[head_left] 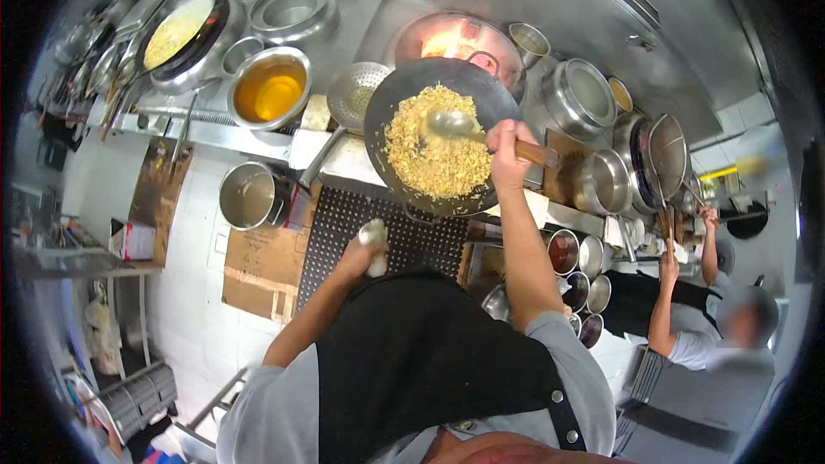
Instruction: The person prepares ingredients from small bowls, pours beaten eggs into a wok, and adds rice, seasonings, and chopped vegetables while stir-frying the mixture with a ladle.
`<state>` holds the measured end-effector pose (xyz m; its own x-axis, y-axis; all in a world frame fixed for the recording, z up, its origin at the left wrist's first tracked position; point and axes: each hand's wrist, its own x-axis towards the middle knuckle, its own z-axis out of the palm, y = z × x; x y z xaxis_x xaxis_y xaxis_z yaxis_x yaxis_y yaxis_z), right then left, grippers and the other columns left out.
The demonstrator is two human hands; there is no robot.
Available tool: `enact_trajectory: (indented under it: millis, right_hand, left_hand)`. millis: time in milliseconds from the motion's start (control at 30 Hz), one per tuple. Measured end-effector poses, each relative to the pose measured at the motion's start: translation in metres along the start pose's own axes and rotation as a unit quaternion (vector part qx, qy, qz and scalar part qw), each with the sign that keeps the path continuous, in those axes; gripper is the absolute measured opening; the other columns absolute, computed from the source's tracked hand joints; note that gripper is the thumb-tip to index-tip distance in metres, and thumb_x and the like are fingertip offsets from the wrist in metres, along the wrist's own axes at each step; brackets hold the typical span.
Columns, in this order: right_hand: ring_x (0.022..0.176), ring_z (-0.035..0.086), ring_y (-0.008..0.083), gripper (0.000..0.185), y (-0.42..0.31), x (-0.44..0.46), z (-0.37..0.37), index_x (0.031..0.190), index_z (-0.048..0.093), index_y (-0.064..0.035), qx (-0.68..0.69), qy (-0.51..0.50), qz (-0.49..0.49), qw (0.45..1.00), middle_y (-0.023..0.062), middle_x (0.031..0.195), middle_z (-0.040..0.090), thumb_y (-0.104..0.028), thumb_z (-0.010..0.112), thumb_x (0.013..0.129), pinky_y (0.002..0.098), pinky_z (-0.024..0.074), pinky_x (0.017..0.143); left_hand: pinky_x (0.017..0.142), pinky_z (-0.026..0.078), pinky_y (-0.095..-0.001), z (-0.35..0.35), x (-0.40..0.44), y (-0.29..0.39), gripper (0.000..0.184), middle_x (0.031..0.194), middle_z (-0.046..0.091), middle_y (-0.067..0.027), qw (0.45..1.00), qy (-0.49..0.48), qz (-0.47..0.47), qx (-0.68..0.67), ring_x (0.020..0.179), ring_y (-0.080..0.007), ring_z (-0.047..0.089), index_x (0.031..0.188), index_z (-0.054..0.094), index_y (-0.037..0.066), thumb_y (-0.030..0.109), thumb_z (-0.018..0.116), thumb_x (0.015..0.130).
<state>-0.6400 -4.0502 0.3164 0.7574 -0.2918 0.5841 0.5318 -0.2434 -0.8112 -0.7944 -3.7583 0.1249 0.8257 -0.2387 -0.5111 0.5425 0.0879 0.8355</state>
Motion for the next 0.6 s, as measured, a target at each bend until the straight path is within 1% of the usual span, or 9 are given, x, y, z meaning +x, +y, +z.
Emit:
enact_trajectory:
  millis: [133,200,300,433,467,500,533,567,600]
  right_hand:
    - [0.055,0.045,0.0130,0.028,-0.070,-0.010,0.020,0.078,0.051,-0.0066,0.016,-0.056,-0.063,0.996,0.0022,0.063,0.049,-0.016,0.057,0.104,0.0289,0.0371,0.050]
    - [0.056,0.045,0.0133,0.024,-0.062,-0.040,0.034,0.080,0.049,-0.0071,0.041,-0.059,-0.130,0.989,0.0006,0.064,0.047,-0.010,0.055,0.104,0.0280,0.0365,0.051]
    - [0.058,0.045,0.0142,0.022,-0.033,-0.056,0.029,0.081,0.049,-0.0068,-0.034,-0.035,-0.010,0.999,0.0007,0.063,0.046,-0.008,0.055,0.102,0.0295,0.0354,0.051]
    - [0.056,0.046,0.0176,0.030,-0.110,-0.082,0.006,0.074,0.050,-0.0050,-0.017,0.030,-0.106,0.994,0.0038,0.064,0.051,-0.013,0.058,0.102,0.0318,0.0387,0.052]
    - [0.056,0.048,0.0185,0.030,-0.102,-0.102,0.003,0.075,0.051,-0.0051,0.048,0.052,-0.132,0.989,0.0050,0.065,0.054,-0.014,0.059,0.102,0.0329,0.0412,0.052]
    - [0.058,0.055,0.0218,0.030,-0.077,-0.122,-0.004,0.074,0.053,-0.0038,-0.026,0.066,-0.134,0.988,0.0091,0.066,0.059,-0.015,0.059,0.102,0.0369,0.0480,0.057]
    - [0.069,0.062,0.0241,0.027,-0.069,-0.141,-0.010,0.078,0.056,-0.0005,-0.070,0.061,-0.109,0.990,0.0132,0.075,0.064,-0.015,0.059,0.101,0.0381,0.0523,0.066]
    - [0.075,0.064,0.0257,0.021,-0.064,-0.154,-0.018,0.083,0.061,0.0009,-0.142,0.078,-0.075,0.984,0.0133,0.082,0.066,-0.014,0.064,0.098,0.0384,0.0521,0.068]
    - [0.081,0.065,0.0272,0.017,-0.057,-0.168,-0.026,0.087,0.065,0.0023,-0.210,0.097,-0.040,0.972,0.0135,0.090,0.068,-0.013,0.069,0.094,0.0386,0.0520,0.071]
  left_hand:
    - [0.073,0.055,-0.0391,-0.079,-0.001,-0.039,0.042,0.091,0.070,-0.0098,0.996,0.008,-0.085,0.006,0.081,-0.0217,0.068,0.116,0.064,0.003,0.014,0.075,0.077]
    - [0.076,0.057,-0.0415,-0.119,0.007,-0.046,0.038,0.095,0.072,-0.0144,0.952,-0.006,-0.085,0.293,0.084,-0.0267,0.070,0.110,0.066,0.001,0.011,0.073,0.073]
    - [0.080,0.058,-0.0437,-0.177,0.017,-0.075,0.033,0.100,0.073,-0.0187,0.928,0.026,-0.049,0.369,0.086,-0.0310,0.071,0.103,0.067,0.000,0.012,0.072,0.072]
    - [0.077,0.058,-0.0442,-0.335,0.039,-0.227,0.032,0.097,0.074,-0.0188,0.937,0.076,-0.113,0.320,0.092,-0.0338,0.073,0.094,0.070,0.002,0.023,0.074,0.071]
    - [0.076,0.058,-0.0441,-0.346,0.030,-0.226,0.033,0.093,0.075,-0.0164,0.882,0.019,-0.115,0.457,0.091,-0.0322,0.074,0.096,0.072,0.005,0.031,0.072,0.075]
    - [0.077,0.058,-0.0431,-0.365,0.008,-0.218,0.037,0.101,0.076,-0.0144,0.726,-0.084,-0.123,0.672,0.092,-0.0307,0.074,0.098,0.073,0.007,0.040,0.068,0.082]
    - [0.076,0.058,-0.0428,-0.376,-0.006,-0.211,0.042,0.107,0.075,-0.0147,0.740,-0.067,-0.177,0.645,0.094,-0.0320,0.073,0.099,0.074,0.006,0.045,0.066,0.086]
    - [0.080,0.057,-0.0418,-0.372,-0.014,-0.209,0.042,0.109,0.075,-0.0137,0.619,-0.021,-0.144,0.772,0.094,-0.0325,0.074,0.100,0.075,0.008,0.047,0.062,0.091]
    - [0.080,0.057,-0.0411,-0.380,-0.025,-0.199,0.042,0.110,0.074,-0.0173,0.701,-0.028,-0.132,0.701,0.086,-0.0318,0.074,0.108,0.075,0.009,0.044,0.055,0.096]
